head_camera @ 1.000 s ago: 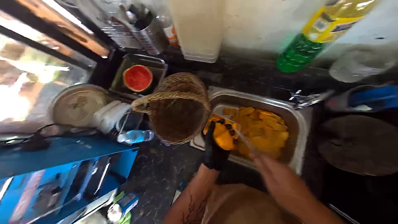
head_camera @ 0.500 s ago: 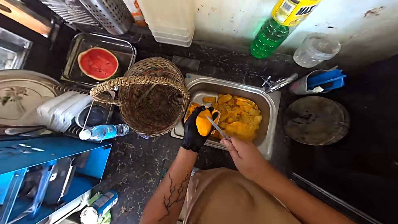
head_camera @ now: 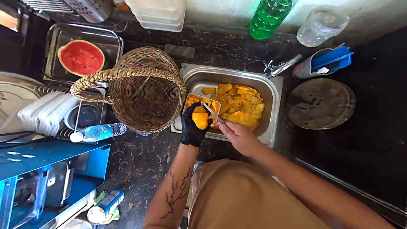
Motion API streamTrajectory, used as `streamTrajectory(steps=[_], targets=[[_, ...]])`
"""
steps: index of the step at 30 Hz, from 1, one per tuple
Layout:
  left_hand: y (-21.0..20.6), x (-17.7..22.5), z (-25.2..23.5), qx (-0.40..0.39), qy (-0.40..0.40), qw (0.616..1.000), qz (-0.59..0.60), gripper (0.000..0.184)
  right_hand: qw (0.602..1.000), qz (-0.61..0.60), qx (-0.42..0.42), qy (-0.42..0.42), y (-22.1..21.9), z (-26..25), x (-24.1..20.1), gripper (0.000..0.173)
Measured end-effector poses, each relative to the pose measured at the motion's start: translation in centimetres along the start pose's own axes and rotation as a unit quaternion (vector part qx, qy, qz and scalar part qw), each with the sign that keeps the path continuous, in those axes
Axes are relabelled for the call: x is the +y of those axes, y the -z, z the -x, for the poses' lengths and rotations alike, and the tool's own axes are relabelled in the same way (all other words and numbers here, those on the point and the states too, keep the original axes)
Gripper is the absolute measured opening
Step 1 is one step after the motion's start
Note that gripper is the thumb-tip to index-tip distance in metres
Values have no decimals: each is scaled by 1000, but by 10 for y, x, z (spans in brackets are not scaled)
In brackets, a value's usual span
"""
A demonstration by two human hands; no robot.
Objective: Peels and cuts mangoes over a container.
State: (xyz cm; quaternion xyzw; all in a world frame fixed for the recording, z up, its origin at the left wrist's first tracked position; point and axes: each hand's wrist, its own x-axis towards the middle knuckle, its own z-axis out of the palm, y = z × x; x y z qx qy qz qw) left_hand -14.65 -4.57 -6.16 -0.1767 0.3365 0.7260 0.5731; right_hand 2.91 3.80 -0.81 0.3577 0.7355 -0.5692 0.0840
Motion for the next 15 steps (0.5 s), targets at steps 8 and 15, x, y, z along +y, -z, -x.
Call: streamTrajectory(steps=[8,15], targets=[[10,3,-7,19,6,999,43,29,992,127,15,23,-21,-7,8,53],[17,4,-12,-8,53,997,60,23,979,183,50,69,-24,-18,15,49]])
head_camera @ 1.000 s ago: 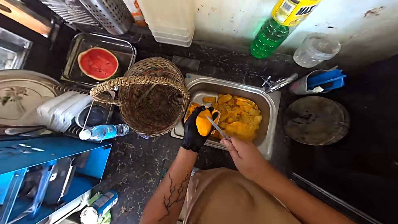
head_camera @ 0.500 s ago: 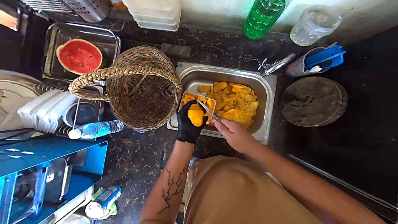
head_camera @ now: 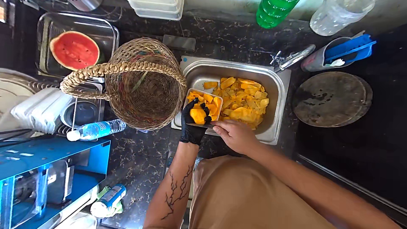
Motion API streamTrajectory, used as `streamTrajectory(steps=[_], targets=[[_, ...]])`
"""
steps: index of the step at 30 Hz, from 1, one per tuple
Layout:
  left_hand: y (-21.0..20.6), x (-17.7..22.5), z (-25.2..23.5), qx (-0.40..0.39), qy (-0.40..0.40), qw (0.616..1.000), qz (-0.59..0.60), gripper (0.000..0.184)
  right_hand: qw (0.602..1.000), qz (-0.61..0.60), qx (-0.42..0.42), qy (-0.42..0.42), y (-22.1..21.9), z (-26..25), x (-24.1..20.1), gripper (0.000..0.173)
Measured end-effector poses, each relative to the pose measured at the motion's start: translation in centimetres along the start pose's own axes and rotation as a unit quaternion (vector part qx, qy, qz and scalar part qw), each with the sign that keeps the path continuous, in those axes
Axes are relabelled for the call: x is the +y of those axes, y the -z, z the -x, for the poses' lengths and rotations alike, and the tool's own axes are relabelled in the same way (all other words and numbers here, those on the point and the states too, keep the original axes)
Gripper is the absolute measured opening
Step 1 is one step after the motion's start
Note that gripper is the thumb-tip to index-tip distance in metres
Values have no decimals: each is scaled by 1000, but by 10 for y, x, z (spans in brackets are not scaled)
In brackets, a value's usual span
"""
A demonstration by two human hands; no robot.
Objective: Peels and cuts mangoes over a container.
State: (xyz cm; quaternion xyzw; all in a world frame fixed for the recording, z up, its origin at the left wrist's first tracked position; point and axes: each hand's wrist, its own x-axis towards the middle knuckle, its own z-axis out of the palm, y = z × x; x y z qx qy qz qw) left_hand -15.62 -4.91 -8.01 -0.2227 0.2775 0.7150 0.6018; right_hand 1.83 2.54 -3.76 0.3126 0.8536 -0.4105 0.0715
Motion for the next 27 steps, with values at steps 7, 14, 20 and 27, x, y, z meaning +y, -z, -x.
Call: streamTrajectory(steps=[7,14,20,27], targets=[[-3,0,5,-12,-24,999,20,29,992,67,99,43,-18,-5,2,43],[-9,-2,21,-22,-13,999,35,29,990,56,88,92,-9,-9,6,45],[-5,-8,16,-23,-33,999,26,32,996,31,63,54,-10,-10,5,44],[4,-10,4,22,-98,995,1,41,997,26,65,15,-24,-21,6,43]])
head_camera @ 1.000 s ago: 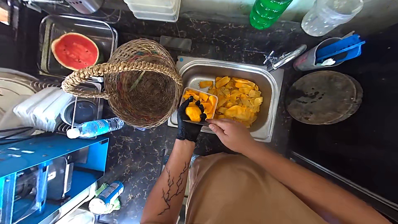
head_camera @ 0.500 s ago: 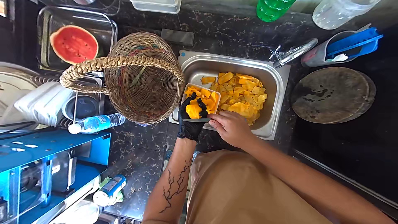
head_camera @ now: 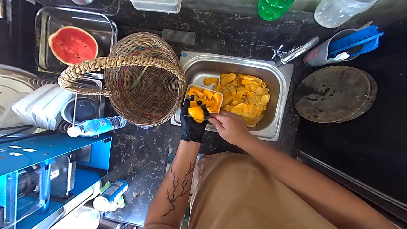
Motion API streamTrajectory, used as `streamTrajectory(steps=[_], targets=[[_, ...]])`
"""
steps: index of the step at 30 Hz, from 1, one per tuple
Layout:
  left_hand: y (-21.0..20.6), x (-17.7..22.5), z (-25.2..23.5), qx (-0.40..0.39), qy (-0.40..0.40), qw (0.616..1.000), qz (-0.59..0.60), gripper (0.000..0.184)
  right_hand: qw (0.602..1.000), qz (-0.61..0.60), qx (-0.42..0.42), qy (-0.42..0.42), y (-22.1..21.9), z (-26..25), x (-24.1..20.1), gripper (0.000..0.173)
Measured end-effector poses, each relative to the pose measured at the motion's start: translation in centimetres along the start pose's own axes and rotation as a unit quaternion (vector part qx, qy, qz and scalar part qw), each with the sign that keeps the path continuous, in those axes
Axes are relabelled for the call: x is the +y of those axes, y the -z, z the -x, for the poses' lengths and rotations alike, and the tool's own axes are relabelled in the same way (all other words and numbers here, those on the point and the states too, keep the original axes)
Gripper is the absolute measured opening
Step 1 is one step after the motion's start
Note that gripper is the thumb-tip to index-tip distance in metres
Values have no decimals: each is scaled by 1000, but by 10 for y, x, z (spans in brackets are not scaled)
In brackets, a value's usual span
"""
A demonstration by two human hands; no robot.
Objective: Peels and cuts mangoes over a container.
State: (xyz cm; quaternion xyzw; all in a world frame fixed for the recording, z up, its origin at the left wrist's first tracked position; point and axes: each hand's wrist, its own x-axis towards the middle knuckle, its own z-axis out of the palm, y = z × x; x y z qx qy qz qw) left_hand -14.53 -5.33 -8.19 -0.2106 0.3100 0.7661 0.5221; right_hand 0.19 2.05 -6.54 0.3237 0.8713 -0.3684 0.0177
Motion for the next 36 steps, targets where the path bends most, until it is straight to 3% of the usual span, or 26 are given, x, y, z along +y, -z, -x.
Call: streamTrajectory(steps=[5,9,13,19,22,27,29,36], targets=[[-10,4,5,51,-49,997,-39,40,1000,-8,6,-6,-10,-6,-4,41],[3,11,-6,34,-12,999,-36,39,1000,8,-5,-7,-15,-9,-1,42],[1,7,-9,69,-69,994,-53,37,999,3,-24,-36,-18,-12,-6,42],[-12,6,-8,101,-54,991,-65,35,999,8,2,-40,-17,-13,-4,42],[2,1,-16,66,-73,992,-84,44,993,-34,-62,-95,-10,-19,-9,46],[19,10,-7,-26,-3,1000,-16,48,961,-102,-170,-195,10,-30,-11,53],[22,8,-5,-9,-11,999,-51,35,957,-96,-185,-203,11,-31,-10,52],[24,-2,-16,42,-50,991,-114,39,962,-10,-190,-197,8,-38,-10,47]])
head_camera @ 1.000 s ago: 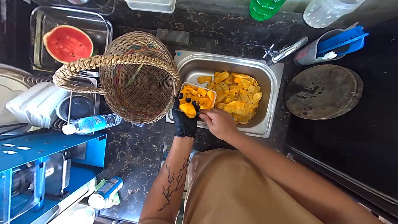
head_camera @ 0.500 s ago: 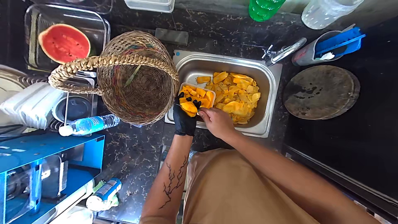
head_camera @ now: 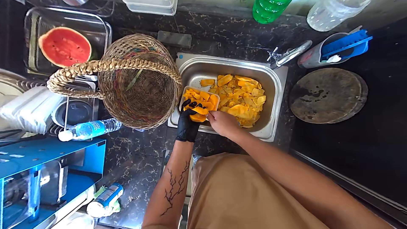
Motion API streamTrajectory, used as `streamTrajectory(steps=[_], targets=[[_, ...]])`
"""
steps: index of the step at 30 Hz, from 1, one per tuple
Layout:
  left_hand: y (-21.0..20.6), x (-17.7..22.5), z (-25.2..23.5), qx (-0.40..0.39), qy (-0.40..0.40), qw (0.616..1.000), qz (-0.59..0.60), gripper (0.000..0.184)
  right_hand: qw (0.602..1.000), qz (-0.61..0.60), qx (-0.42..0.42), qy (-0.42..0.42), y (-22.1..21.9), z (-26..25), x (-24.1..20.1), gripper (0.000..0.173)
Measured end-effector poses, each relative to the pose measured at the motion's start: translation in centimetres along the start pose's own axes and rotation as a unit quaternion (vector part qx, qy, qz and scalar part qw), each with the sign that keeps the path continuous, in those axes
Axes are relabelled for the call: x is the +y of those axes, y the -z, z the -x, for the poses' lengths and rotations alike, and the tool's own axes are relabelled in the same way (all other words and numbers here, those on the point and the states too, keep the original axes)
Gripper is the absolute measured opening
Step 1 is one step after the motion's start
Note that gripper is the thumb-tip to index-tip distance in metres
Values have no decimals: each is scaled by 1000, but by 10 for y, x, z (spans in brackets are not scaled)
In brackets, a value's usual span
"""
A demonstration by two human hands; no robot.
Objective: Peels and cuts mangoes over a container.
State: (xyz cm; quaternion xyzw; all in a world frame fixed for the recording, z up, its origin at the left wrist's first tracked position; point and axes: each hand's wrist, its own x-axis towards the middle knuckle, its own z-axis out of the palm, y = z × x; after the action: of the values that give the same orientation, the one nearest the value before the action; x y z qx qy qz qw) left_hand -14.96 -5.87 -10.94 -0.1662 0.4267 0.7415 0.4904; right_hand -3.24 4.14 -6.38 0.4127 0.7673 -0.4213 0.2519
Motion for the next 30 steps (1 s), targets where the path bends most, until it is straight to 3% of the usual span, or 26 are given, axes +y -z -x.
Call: streamTrajectory(steps=[6,11,16,20,23,24,26,30], targets=[[1,-1,-5,16,15,1000,9,34,1000,22,-7,-20,6,-6,-1,54],[-5,-3,0,36,-2,999,-7,47,999,1,-15,-43,6,-10,-6,60],[-3,9,7,63,8,993,-96,34,998,-49,10,-36,18,-7,18,59],[-9,12,15,64,30,994,-79,55,997,-57,-10,-46,14,-16,47,60],[-10,16,20,7,72,995,65,28,991,-128,-33,-6,29,23,32,53],[-8,16,22,-22,80,991,107,27,989,-144,-35,23,32,39,26,48],[-9,15,23,-81,60,984,145,44,988,-130,-9,78,30,65,17,45],[-33,3,29,-127,-17,988,81,56,994,-42,63,84,12,89,10,44]])
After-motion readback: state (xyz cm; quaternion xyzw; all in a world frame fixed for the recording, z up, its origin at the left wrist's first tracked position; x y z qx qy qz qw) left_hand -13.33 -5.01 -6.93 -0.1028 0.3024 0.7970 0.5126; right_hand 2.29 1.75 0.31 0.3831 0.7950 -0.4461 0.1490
